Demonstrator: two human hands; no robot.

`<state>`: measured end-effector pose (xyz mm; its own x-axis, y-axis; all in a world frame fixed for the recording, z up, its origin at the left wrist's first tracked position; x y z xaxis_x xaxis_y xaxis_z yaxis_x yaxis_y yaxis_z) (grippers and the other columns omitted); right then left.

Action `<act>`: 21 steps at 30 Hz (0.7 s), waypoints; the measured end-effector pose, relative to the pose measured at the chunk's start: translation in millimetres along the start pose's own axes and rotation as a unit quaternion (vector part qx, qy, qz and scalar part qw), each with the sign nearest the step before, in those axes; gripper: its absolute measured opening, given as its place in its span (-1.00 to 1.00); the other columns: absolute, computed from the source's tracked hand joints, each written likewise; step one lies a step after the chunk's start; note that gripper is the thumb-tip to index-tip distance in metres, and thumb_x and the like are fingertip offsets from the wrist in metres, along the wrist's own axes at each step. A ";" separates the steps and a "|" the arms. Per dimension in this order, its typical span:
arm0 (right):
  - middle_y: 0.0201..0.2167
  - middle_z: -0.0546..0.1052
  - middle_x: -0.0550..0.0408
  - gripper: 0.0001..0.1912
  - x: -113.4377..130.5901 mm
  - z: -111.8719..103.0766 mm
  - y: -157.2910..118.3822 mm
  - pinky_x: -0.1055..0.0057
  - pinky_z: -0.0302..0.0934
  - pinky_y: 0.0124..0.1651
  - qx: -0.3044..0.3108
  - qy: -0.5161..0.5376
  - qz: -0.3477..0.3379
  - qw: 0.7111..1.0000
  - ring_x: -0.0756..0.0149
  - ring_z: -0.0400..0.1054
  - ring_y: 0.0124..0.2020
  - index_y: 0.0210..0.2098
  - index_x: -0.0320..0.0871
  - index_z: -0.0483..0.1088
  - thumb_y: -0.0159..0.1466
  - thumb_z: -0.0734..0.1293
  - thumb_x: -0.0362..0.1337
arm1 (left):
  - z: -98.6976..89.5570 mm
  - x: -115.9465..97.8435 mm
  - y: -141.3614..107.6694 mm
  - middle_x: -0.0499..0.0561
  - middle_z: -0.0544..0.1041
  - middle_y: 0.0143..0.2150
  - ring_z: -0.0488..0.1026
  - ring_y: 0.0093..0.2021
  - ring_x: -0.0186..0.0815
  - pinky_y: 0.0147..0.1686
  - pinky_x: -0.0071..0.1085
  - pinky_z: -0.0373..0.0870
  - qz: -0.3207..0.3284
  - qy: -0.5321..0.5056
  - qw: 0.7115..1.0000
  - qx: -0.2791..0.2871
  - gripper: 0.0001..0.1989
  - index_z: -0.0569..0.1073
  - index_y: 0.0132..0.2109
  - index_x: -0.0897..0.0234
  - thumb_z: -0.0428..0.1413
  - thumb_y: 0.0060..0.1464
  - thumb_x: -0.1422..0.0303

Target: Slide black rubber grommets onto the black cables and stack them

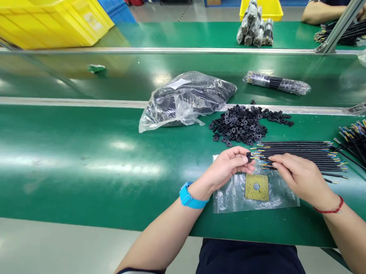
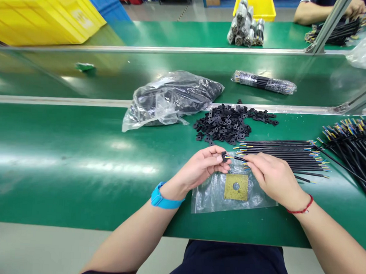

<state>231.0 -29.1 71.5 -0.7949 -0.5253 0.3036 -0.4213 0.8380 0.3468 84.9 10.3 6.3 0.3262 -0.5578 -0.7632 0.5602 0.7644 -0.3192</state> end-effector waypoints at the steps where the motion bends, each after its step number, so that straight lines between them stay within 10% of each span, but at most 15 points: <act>1: -0.31 0.53 0.06 -0.78 0.6 0.6 -1.3 0.40 0.30 -0.25 0.001 -0.006 -0.004 1.000 0.35 0.42 -0.31 -0.11 -0.16 0.39 0.34 0.16 -0.32 | -0.3 0.2 0.0 0.00 0.57 -0.40 0.52 -0.48 -0.41 -0.37 -0.48 0.46 -0.001 -0.004 1.000 -0.003 -0.84 0.38 -0.28 0.34 0.19 -0.05 0.44; 21: -0.39 0.47 0.05 -0.80 3.8 7.0 -4.7 0.40 0.25 -0.30 0.019 0.037 0.006 0.999 0.35 0.36 -0.38 -0.19 -0.16 0.39 0.34 0.15 -0.29 | 2.6 6.0 -1.5 -0.14 0.37 -0.49 0.34 -0.51 -0.49 -0.41 -0.49 0.33 0.050 0.192 0.980 -0.023 -0.82 0.35 -0.33 0.33 0.19 -0.08 0.37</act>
<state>226.9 -34.0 64.8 -0.7662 -0.5237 0.3723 -0.4299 0.8484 0.3088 88.0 4.9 3.6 0.0628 -0.3242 -0.9439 0.5023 0.8275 -0.2508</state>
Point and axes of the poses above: each hand's wrist, its own y-axis towards the middle knuckle, its own z-axis out of the palm, x = y × z, the point moved 7 cm from there along y, towards the middle knuckle
